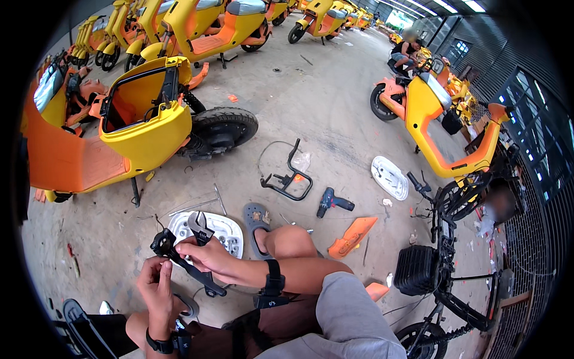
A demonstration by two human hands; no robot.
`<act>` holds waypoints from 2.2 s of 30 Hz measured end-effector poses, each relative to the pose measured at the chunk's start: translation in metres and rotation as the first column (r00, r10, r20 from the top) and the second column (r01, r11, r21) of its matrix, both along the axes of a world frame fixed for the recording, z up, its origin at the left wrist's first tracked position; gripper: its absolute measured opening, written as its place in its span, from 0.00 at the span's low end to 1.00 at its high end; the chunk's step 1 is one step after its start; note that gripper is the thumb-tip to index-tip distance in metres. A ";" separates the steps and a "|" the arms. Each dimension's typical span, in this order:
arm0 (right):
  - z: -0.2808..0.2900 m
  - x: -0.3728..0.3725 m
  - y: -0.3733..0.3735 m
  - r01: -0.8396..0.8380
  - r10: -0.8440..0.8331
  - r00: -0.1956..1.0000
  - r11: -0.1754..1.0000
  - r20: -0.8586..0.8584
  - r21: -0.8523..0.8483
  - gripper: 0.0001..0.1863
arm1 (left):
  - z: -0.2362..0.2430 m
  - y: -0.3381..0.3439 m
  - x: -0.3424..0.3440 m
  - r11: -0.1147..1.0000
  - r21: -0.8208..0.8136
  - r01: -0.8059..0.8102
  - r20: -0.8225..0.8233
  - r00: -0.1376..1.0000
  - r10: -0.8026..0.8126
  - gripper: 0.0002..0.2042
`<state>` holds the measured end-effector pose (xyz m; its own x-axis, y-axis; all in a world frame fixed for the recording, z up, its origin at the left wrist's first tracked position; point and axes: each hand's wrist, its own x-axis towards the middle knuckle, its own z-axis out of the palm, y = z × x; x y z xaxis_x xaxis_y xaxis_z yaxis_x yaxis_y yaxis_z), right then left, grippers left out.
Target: The person assembles a brake lever assembly for a scooter by tightening a bolt with an adjustable wrench and inserting a small screw.
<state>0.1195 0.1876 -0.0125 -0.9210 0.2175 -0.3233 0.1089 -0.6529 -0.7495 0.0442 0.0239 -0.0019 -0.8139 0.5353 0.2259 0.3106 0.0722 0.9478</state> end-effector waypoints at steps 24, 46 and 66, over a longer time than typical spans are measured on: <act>-0.005 -0.008 -0.014 -0.016 0.017 1.000 0.999 0.023 -0.033 0.08 | 0.007 0.011 -0.003 0.994 -0.107 -0.015 -0.004 1.000 0.014 0.15; -0.002 -0.004 -0.022 -0.047 0.039 0.998 0.987 0.058 0.157 0.20 | -0.001 0.014 -0.007 1.000 0.003 0.016 0.121 0.993 -0.016 0.17; -0.005 -0.001 0.001 -0.038 0.025 0.998 0.956 0.049 0.291 0.22 | 0.025 0.003 -0.018 0.995 -0.068 0.066 -0.035 0.997 -0.068 0.05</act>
<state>0.1183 0.1887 -0.0178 -0.9149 0.2795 -0.2911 0.1637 -0.4022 -0.9008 0.0264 0.0269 0.0226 -0.7674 0.6032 0.2172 0.3519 0.1131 0.9292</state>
